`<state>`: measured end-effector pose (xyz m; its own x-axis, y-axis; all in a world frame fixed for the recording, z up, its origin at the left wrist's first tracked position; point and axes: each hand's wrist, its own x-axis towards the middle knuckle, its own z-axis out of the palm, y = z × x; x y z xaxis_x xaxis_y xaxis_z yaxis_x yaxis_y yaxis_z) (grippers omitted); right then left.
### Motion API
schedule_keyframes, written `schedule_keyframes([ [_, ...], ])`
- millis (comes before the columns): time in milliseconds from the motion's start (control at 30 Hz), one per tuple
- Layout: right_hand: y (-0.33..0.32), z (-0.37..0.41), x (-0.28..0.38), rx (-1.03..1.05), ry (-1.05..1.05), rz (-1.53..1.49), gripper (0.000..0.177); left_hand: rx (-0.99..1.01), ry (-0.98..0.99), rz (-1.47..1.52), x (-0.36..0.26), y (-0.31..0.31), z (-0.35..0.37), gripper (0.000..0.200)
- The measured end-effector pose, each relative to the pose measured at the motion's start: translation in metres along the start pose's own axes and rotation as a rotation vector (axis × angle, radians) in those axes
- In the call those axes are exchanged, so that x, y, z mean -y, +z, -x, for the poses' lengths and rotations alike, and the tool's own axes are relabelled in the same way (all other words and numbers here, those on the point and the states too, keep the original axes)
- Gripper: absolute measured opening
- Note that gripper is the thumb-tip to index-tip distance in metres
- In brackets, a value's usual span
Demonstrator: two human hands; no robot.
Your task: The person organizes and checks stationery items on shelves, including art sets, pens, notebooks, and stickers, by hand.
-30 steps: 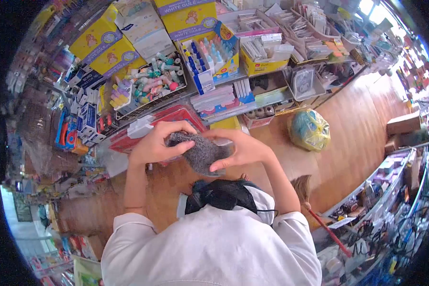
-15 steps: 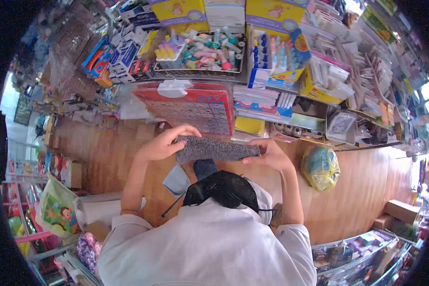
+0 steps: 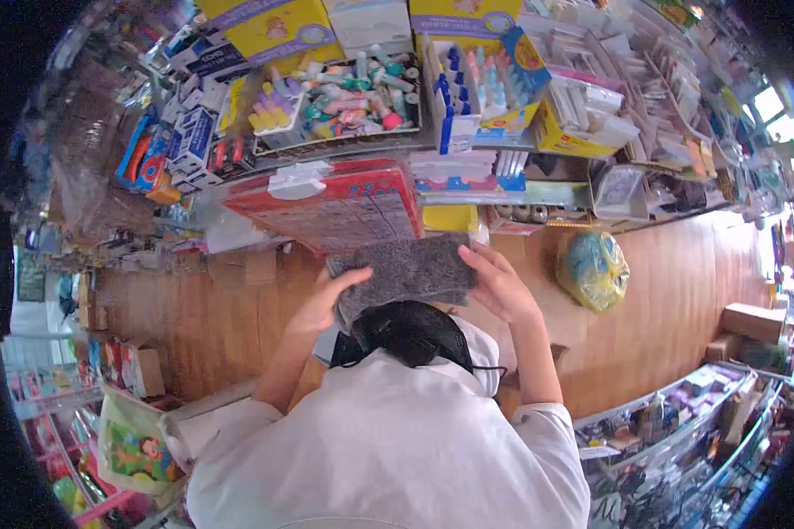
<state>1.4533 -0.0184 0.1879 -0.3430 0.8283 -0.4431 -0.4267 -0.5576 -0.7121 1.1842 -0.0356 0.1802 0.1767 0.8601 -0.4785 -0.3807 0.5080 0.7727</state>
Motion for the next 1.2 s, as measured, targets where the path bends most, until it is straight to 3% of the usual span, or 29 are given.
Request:
schedule_keyframes([
  [67,-0.019,-0.001,-0.007,0.015,0.084,-0.097,0.034,0.139,-0.119,0.112,-0.008,-0.006,0.002,0.047],
  [167,-0.026,0.005,-0.009,0.029,0.114,-0.079,0.027,0.105,-0.200,0.174,0.000,-0.014,0.000,0.048],
  [233,-0.026,0.005,-0.012,0.056,0.125,-0.043,0.025,0.090,-0.190,0.185,0.009,-0.019,0.002,0.047],
  [300,-0.021,0.006,-0.013,0.024,0.033,-0.010,0.023,0.050,-0.011,0.092,0.030,-0.020,0.007,0.044],
  [400,-0.031,0.008,-0.018,0.045,0.005,0.048,0.025,-0.085,-0.011,0.100,0.061,-0.029,0.014,0.039],
  [533,-0.032,0.020,-0.021,0.096,0.012,0.121,0.023,-0.052,0.038,-0.061,0.072,-0.026,0.012,0.036],
  [600,-0.033,0.025,-0.024,0.123,-0.119,0.212,0.020,-0.125,0.112,-0.119,0.073,-0.022,0.007,0.033],
  [667,-0.030,0.030,-0.022,0.118,-0.152,0.255,0.019,-0.098,0.095,-0.116,0.066,-0.017,0.006,0.031],
  [767,-0.021,0.034,-0.022,0.144,-0.235,0.276,0.018,-0.210,-0.031,-0.251,0.047,-0.008,0.005,0.026],
  [900,-0.005,0.033,-0.023,0.122,-0.306,0.228,0.017,-0.081,-0.035,-0.169,0.045,-0.015,-0.007,0.030],
  [967,-0.005,0.032,-0.026,0.087,-0.328,0.182,0.018,-0.108,0.025,-0.100,0.045,-0.017,-0.013,0.023],
  [1200,-0.011,0.037,-0.033,0.050,-0.322,0.087,0.026,0.088,0.000,-0.287,0.042,0.006,-0.027,0.028],
])
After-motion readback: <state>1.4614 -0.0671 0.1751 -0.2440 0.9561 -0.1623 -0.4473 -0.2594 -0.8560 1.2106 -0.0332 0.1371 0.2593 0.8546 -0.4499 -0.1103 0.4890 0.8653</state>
